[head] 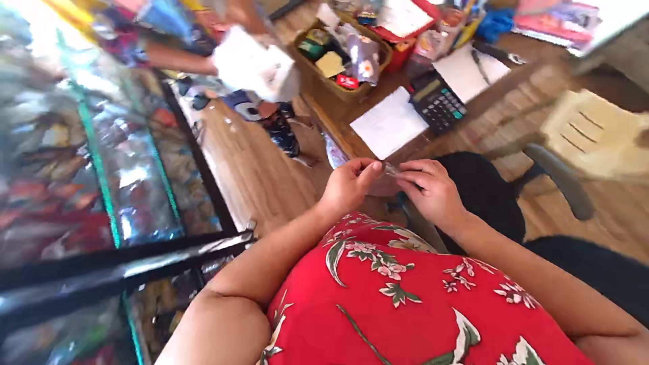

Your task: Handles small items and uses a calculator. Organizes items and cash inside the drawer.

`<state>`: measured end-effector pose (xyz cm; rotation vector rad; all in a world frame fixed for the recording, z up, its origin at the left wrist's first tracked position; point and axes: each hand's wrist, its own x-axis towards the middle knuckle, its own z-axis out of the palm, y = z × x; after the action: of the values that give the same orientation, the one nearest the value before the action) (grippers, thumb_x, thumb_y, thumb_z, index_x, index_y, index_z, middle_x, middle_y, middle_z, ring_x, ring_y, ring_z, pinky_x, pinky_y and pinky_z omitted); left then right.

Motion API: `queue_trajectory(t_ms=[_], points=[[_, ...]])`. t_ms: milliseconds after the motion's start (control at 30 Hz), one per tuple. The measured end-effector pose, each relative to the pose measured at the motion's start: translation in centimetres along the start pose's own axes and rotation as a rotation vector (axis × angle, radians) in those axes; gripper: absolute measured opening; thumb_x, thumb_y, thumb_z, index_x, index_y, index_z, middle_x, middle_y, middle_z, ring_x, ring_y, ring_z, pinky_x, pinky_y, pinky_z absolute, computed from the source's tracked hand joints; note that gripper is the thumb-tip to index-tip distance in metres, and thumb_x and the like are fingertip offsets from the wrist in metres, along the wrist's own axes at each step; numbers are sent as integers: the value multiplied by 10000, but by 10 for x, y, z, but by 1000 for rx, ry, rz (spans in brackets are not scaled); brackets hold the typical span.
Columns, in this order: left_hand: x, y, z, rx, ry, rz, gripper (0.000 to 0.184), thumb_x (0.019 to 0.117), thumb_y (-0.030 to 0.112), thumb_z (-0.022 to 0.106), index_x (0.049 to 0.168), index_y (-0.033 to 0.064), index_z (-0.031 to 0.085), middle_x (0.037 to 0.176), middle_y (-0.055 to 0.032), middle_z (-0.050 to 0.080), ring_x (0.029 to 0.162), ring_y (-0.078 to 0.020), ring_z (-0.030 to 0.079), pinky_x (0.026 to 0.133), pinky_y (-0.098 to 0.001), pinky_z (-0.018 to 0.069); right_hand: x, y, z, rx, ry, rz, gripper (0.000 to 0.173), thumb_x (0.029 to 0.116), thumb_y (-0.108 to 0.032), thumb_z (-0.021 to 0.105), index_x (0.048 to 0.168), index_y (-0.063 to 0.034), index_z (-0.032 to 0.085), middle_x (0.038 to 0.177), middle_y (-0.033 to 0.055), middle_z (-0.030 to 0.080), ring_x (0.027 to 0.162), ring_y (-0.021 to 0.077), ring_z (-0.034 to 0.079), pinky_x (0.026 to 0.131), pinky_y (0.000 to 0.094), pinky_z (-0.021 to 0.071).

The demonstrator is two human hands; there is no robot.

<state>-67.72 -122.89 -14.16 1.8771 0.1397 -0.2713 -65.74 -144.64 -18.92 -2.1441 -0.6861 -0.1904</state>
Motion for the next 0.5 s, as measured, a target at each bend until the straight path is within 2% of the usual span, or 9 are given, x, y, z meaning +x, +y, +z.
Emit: queue_trajectory(t_ms=[67, 100, 200, 267, 300, 333, 400, 467, 500], points=[[-23, -12, -9, 15, 152, -64, 301, 1078, 254, 522, 1218, 45, 689, 1137, -74, 724, 999, -131, 681, 910, -387, 548, 13, 10, -3, 77, -150, 150, 200, 976, -165, 679, 1035, 4, 770, 1155, 182, 715, 1140, 343, 658, 999, 537, 516], [-36, -18, -13, 20, 214, -118, 302, 1082, 257, 515, 1222, 50, 686, 1154, -72, 721, 1008, -137, 678, 911, -393, 543, 22, 16, -4, 125, -229, 285, 236, 1005, -169, 655, 1097, 30, 741, 1165, 196, 709, 1137, 329, 665, 1004, 533, 517], [-79, -37, -20, 19, 365, -292, 288, 1084, 274, 506, 1174, 86, 705, 1005, -10, 713, 706, -68, 580, 657, -297, 491, 51, 44, 10, 463, -238, 757, 348, 1070, -236, 560, 1279, 36, 617, 1152, 153, 689, 1018, 197, 674, 952, 394, 543], [-107, -55, -18, -31, 412, -372, 292, 1082, 270, 496, 1145, 78, 707, 916, 13, 693, 569, -33, 482, 545, -244, 421, 68, 67, 28, 683, -73, 949, 347, 1073, -280, 546, 1287, -10, 589, 1021, 55, 667, 840, 102, 640, 800, 295, 552], [-120, -63, -16, -57, 432, -411, 290, 1082, 264, 490, 1139, 76, 703, 907, 26, 691, 547, -19, 465, 526, -228, 410, 76, 78, 36, 731, -11, 1007, 360, 1077, -308, 536, 1293, -24, 583, 1017, 44, 666, 826, 100, 638, 768, 294, 551], [-132, -69, -13, -90, 462, -446, 285, 1084, 252, 486, 1144, 67, 694, 912, 27, 696, 533, -11, 456, 512, -216, 401, 83, 89, 41, 719, 9, 1036, 415, 1081, -354, 523, 1333, -27, 571, 1101, 68, 673, 904, 132, 649, 805, 324, 545], [-152, -74, -10, -194, 565, -484, 271, 1088, 210, 475, 1159, 39, 673, 892, 18, 704, 490, 1, 418, 463, -189, 358, 96, 104, 46, 554, -17, 1009, 558, 1077, -435, 503, 1423, 2, 526, 1362, 192, 595, 1193, 286, 603, 990, 472, 495], [-169, -75, -8, -349, 684, -484, 261, 1096, 164, 445, 1166, 11, 644, 839, 5, 691, 437, 14, 372, 407, -157, 313, 103, 117, 43, 246, -44, 851, 593, 1071, -400, 521, 1452, 54, 501, 1444, 308, 521, 1351, 431, 506, 1118, 597, 394], [-177, -77, -7, -436, 738, -483, 258, 1100, 147, 420, 1165, 4, 625, 811, 0, 680, 420, 16, 357, 388, -149, 299, 101, 121, 38, 117, -62, 765, 593, 1068, -367, 530, 1482, 53, 471, 1475, 328, 485, 1393, 465, 459, 1154, 611, 354]])
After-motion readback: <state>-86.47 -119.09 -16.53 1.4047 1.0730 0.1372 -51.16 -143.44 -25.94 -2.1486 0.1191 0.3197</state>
